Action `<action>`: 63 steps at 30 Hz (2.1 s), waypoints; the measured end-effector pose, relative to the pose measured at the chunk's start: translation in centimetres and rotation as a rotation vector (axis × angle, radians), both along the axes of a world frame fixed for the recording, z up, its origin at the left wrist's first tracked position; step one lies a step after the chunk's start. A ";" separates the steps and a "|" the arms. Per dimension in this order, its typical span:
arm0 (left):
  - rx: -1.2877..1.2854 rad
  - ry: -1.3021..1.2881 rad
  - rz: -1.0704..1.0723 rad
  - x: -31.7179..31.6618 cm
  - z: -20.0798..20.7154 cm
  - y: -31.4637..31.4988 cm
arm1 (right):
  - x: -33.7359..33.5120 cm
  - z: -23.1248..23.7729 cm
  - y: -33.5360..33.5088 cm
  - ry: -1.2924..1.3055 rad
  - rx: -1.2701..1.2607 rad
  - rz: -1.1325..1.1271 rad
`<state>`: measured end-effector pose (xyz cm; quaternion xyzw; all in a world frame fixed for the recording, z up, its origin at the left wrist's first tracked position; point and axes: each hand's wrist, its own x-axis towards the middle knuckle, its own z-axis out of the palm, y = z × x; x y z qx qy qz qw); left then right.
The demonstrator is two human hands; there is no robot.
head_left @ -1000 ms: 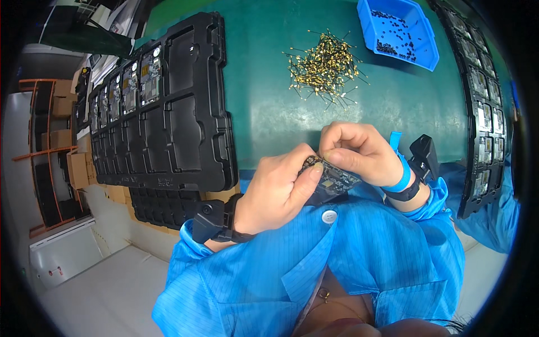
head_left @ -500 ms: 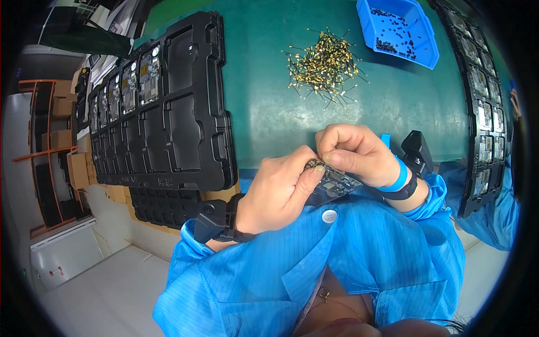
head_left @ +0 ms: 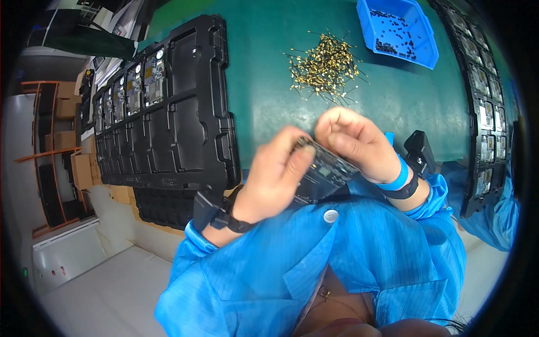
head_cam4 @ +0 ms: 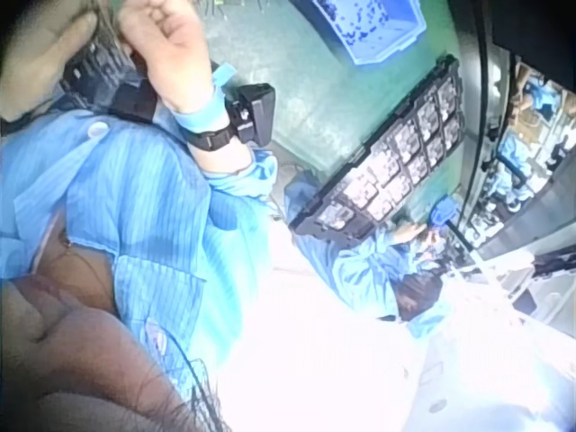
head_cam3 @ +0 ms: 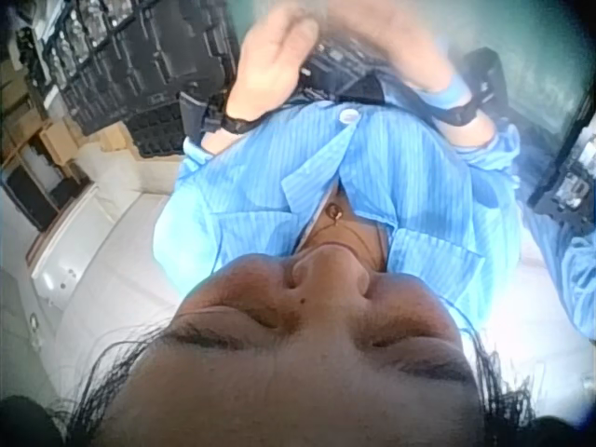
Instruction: Manually assembling components on a circuit board in an industrial setting.
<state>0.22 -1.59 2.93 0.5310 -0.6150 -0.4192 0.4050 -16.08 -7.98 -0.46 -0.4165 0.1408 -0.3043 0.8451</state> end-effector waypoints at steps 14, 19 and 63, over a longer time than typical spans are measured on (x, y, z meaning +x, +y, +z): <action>0.809 1.665 -0.448 0.7 -2.6 -0.9 | 2.0 1.5 -1.6 0.173 -1.081 -0.407; 0.654 1.995 -0.990 -0.6 -5.4 -1.9 | 1.6 1.9 -1.3 0.166 -1.145 -0.407; 0.955 1.880 -0.459 -0.4 -1.9 -0.8 | 1.3 0.8 -1.3 0.086 -0.489 -0.175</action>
